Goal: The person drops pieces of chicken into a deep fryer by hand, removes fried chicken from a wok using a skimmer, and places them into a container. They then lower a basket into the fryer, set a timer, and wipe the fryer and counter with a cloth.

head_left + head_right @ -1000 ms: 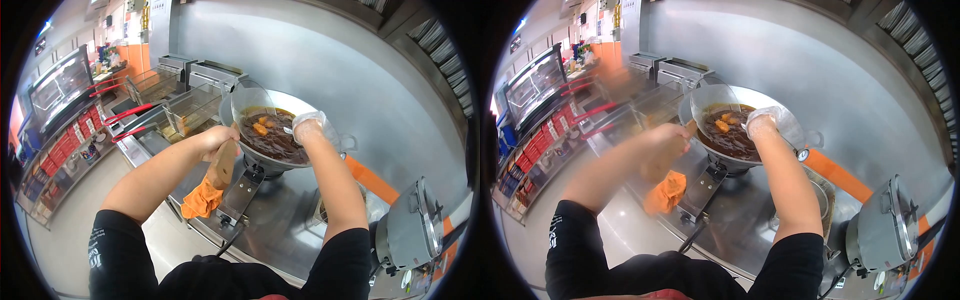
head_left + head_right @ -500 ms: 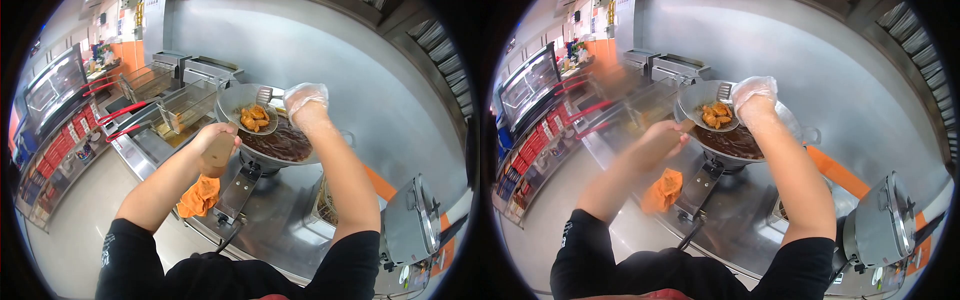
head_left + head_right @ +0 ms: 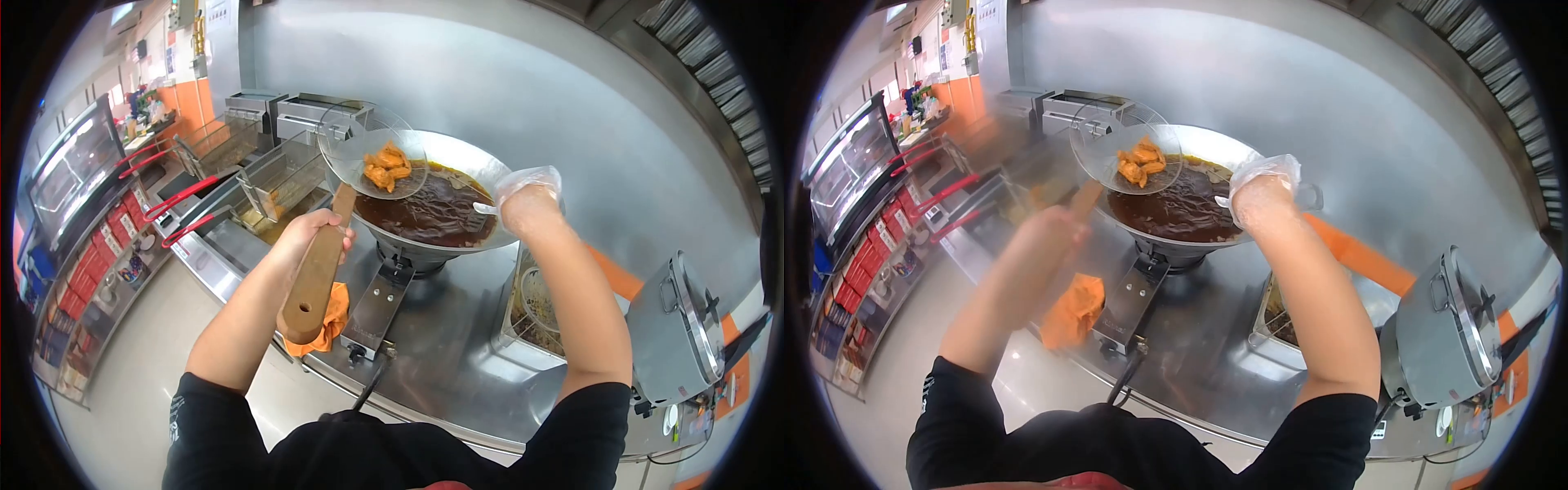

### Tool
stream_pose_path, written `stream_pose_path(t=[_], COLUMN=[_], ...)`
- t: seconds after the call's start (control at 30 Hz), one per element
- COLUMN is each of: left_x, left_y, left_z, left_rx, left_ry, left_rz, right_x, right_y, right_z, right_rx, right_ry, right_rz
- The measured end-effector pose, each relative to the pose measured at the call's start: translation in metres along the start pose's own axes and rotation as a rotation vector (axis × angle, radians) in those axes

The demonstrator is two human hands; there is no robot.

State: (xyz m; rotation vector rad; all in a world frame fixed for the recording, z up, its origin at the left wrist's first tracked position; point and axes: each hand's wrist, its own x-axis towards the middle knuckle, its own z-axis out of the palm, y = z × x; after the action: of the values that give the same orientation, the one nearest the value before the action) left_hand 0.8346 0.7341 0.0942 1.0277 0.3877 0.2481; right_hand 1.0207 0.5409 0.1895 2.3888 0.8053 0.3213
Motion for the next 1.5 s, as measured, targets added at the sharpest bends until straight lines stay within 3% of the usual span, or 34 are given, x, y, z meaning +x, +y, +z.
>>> stream_pose_path(t=[0.07, 0.27, 0.37, 0.47, 0.63, 0.77, 0.83, 0.93, 0.97, 1.03, 1.17, 1.27, 1.4, 1.47, 1.5], left_x=[-0.013, -0.008, -0.012, 0.002, 0.0, 0.0, -0.002, 0.001, 0.001, 0.001, -0.023, -0.016, -0.02, -0.02, -0.016], left_y=[0.008, 0.017, 0.026, 0.025, 0.03, 0.032, 0.031, 0.02, 0.012, -0.009, -0.015, -0.019, -0.015, -0.02, -0.019], left_z=[0.012, -0.002, 0.003, -0.014, -0.004, -0.005, -0.012, -0.035, -0.049, -0.079, -0.057, -0.033, -0.048, -0.04, -0.036], left_rx=[0.067, 0.225, 0.174, 0.232, 0.149, 0.118, -0.04, -0.096, -0.093, -0.094, -0.474, -0.537, -0.621, -0.458, -0.526], left_ry=[0.117, 0.134, 0.148, 0.032, 0.099, 0.116, 0.046, -0.096, -0.15, -0.26, -0.324, -0.223, -0.451, -0.293, -0.313], left_rz=[0.051, 0.124, 0.068, 0.075, 0.096, 0.083, 0.031, 0.023, 0.042, 0.092, 0.058, -0.015, -0.028, 0.048, -0.023], right_x=[0.03, 0.047, 0.069, 0.082, 0.066, 0.063, 0.052, 0.019, 0.002, -0.028, -0.061, -0.073, -0.074, -0.068, -0.065], right_y=[-0.006, -0.017, -0.032, -0.051, -0.061, -0.055, -0.046, -0.026, -0.018, -0.009, 0.012, 0.029, 0.04, 0.035, 0.034], right_z=[0.032, 0.053, 0.068, 0.073, 0.046, 0.048, 0.043, 0.02, 0.016, 0.012, 0.002, 0.002, 0.016, 0.003, -0.002], right_rx=[0.03, 0.277, 0.288, 0.357, 0.416, 0.446, 0.457, 0.288, 0.087, 0.047, 0.113, 0.052, 0.015, 0.143, 0.205], right_ry=[0.059, -0.034, -0.001, 0.053, -0.003, 0.116, 0.182, 0.054, 0.174, 0.137, 0.159, 0.2, 0.278, 0.217, 0.178], right_rz=[0.008, -0.075, -0.185, -0.209, -0.28, -0.295, -0.305, -0.26, -0.301, -0.198, 0.03, 0.029, 0.114, 0.19, 0.237])
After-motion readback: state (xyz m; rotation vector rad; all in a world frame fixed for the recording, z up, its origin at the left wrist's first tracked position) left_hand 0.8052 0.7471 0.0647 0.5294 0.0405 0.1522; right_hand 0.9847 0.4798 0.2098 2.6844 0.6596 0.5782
